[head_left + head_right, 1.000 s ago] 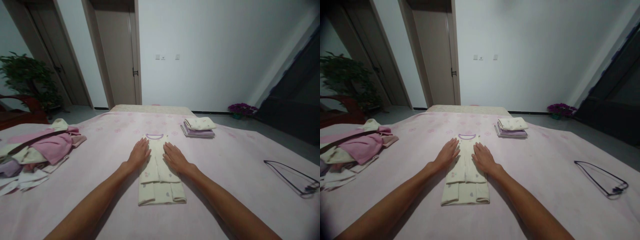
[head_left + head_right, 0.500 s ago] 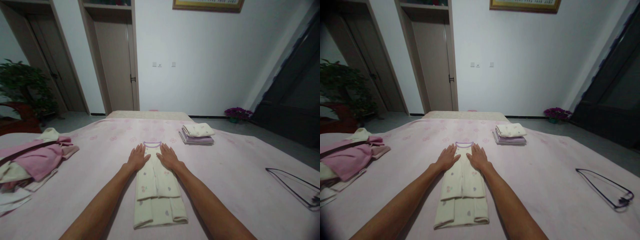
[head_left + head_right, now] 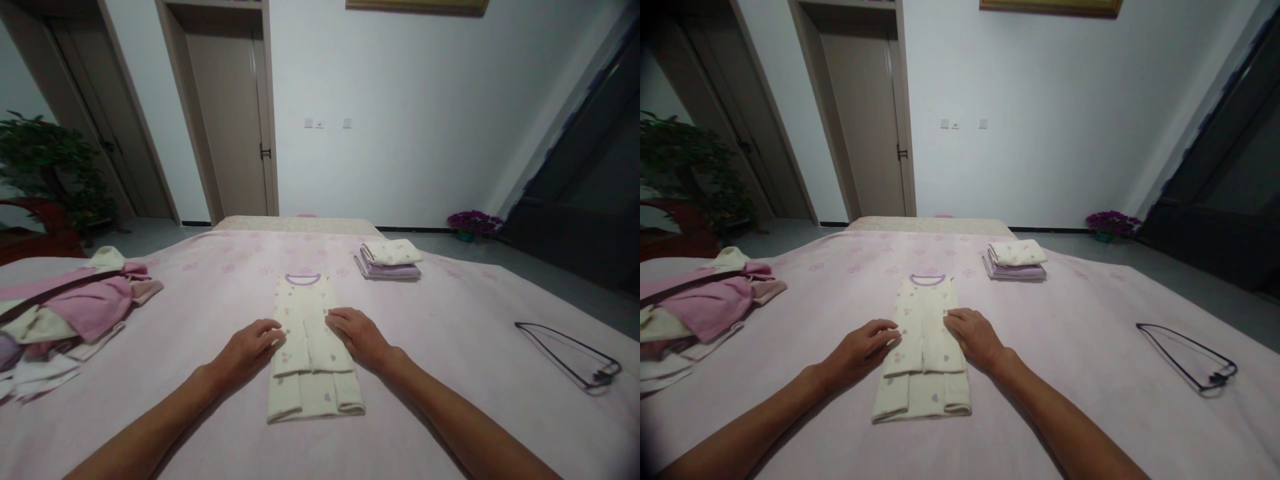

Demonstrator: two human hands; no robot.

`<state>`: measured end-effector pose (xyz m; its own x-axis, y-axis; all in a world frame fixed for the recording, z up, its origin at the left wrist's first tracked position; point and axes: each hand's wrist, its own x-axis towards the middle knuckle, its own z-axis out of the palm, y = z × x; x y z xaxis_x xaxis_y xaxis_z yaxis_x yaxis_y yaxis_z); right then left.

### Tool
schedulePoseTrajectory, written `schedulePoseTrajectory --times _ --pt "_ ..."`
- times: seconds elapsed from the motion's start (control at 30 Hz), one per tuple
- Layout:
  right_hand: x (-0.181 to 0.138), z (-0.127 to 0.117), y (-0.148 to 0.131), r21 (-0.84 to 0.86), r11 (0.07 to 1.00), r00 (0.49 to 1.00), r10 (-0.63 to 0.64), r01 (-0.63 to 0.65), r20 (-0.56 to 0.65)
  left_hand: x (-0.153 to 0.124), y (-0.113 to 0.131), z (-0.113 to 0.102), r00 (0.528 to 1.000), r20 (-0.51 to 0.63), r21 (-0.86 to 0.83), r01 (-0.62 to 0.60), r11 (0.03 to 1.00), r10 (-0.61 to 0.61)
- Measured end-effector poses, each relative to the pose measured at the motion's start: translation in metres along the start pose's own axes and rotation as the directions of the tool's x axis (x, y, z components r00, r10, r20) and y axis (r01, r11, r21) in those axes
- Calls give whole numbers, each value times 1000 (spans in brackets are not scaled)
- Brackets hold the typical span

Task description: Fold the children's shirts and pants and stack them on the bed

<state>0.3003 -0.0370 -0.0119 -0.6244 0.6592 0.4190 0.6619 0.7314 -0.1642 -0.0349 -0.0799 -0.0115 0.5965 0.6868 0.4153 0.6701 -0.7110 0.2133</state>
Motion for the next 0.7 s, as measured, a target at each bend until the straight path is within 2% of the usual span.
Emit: schedulePoseTrajectory --times 0.1,0.17,0.27,0.37,0.47,0.57,0.7 --pt "-14 -16 -7 -17 992 992 -126 126 28 -11 11 -16 994 57 -76 -94 993 99" --pt "-19 -22 -10 -27 984 982 -173 175 76 -13 13 -20 989 55 -87 -130 988 135" --pt "-21 -25 -12 -21 979 973 -202 205 115 -11 10 -16 981 39 -41 -188 981 190" --pt "-22 -23 -14 -8 977 973 -212 214 89 -10 8 -7 972 8 64 -235 970 235" --pt "-25 -20 -16 -44 980 980 -195 196 32 -11 10 -2 969 -22 142 -239 961 245" --pt "-29 -19 -15 -62 983 985 -174 174 5 -12 14 -2 970 -48 151 -229 962 238" --pt "-34 -16 -13 81 981 984 -176 178 -34 -12 17 0 974 -101 119 -190 975 202"
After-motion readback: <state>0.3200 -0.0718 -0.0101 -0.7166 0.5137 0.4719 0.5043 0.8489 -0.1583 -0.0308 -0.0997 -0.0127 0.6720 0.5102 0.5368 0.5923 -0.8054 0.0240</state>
